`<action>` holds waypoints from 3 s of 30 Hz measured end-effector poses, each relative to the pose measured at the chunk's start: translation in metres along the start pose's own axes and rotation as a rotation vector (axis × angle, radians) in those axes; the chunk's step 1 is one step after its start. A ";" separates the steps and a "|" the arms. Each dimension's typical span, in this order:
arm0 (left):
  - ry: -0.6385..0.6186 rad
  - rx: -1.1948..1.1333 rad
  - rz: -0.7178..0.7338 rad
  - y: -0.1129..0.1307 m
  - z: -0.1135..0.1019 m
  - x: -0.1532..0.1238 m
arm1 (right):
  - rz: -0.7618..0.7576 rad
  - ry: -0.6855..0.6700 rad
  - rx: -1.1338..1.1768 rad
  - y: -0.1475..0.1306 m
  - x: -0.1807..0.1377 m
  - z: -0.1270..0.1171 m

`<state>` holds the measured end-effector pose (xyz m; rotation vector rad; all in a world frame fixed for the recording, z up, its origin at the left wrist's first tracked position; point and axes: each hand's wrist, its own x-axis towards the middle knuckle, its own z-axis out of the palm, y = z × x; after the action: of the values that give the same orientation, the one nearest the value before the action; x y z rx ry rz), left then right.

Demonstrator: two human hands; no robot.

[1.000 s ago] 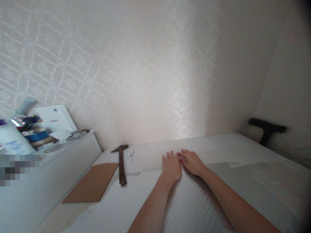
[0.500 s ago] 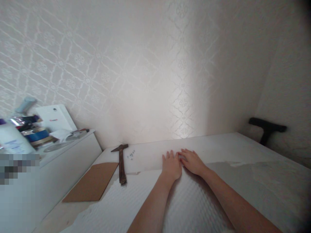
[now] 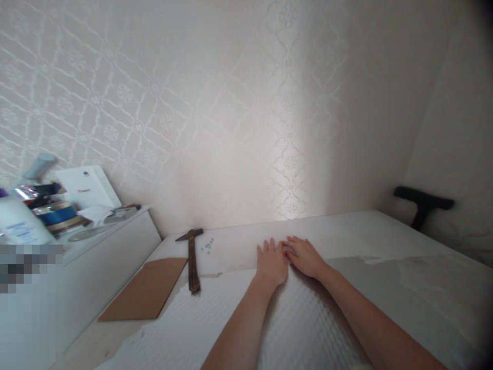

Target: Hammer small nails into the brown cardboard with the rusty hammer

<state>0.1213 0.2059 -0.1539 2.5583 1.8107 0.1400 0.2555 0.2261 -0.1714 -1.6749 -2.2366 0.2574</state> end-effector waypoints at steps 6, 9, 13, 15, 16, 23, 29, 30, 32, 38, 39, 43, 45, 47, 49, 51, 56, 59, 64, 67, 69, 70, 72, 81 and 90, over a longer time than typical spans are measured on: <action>0.003 -0.005 -0.002 0.000 0.002 0.001 | -0.006 0.019 0.000 0.000 -0.001 0.001; 0.015 -0.011 0.002 -0.001 0.002 0.001 | -0.005 0.010 -0.004 0.000 0.000 0.000; 0.019 -0.012 0.006 -0.001 0.003 0.001 | -0.007 0.006 -0.003 -0.001 -0.001 -0.001; 0.017 -0.006 0.005 -0.001 0.003 0.001 | -0.007 0.011 -0.001 -0.001 -0.001 -0.001; 0.017 -0.003 0.004 -0.001 0.003 0.001 | -0.008 0.012 0.001 -0.001 -0.001 -0.001; 0.011 -0.001 0.001 -0.001 0.002 0.001 | -0.010 0.020 -0.011 -0.001 -0.002 0.000; 0.019 -0.015 0.002 0.000 0.002 0.000 | -0.003 0.006 -0.021 -0.002 -0.001 0.000; 0.020 -0.016 0.001 0.000 0.002 0.000 | -0.002 0.002 -0.023 -0.002 -0.001 -0.001; 0.019 -0.014 -0.001 0.000 0.002 0.000 | -0.001 -0.008 -0.024 -0.002 -0.001 -0.002; 0.015 -0.017 -0.001 -0.001 0.003 0.001 | 0.003 -0.007 -0.020 -0.001 -0.001 -0.001; 0.019 -0.020 0.002 -0.001 0.003 0.001 | 0.002 -0.003 -0.018 -0.001 -0.001 -0.001; 0.015 -0.021 0.004 -0.001 0.003 0.001 | -0.002 0.007 -0.015 0.000 -0.001 0.001; 0.016 -0.016 0.003 0.000 0.002 0.001 | -0.003 0.011 -0.015 0.000 0.000 0.002; 0.021 -0.015 0.003 0.000 0.002 0.001 | -0.003 0.014 -0.013 0.000 0.000 0.002; 0.020 -0.015 0.002 0.000 0.001 0.001 | -0.004 0.017 -0.013 0.000 0.000 0.003; 0.015 -0.012 -0.001 0.000 0.001 0.001 | -0.008 0.018 -0.015 0.000 0.000 0.003; 0.022 -0.018 0.000 0.000 0.003 0.001 | -0.007 0.019 -0.020 0.000 -0.001 0.002; 0.020 -0.020 -0.002 0.000 0.003 0.001 | -0.007 0.015 -0.018 -0.001 -0.001 0.002; 0.010 -0.017 -0.003 0.000 0.002 0.001 | -0.003 0.003 -0.026 -0.001 0.000 0.000; 0.011 -0.018 -0.003 0.000 0.003 0.002 | -0.003 -0.002 -0.032 -0.002 0.000 -0.001; 0.006 -0.021 -0.003 0.000 0.003 0.002 | -0.008 -0.002 -0.033 -0.002 -0.001 -0.001; 0.004 -0.022 -0.003 0.000 0.003 0.002 | -0.009 -0.002 -0.033 -0.002 -0.001 -0.001; 0.007 -0.021 -0.001 0.000 0.003 0.003 | -0.008 -0.004 -0.035 -0.003 -0.001 -0.001; 0.014 -0.019 0.002 0.000 0.003 0.001 | -0.002 -0.007 -0.030 -0.002 -0.001 -0.001; 0.012 -0.013 0.000 -0.001 0.004 0.002 | 0.002 0.004 -0.022 -0.002 0.000 0.000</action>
<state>0.1215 0.2085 -0.1573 2.5543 1.8073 0.1665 0.2543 0.2256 -0.1705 -1.6873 -2.2433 0.2309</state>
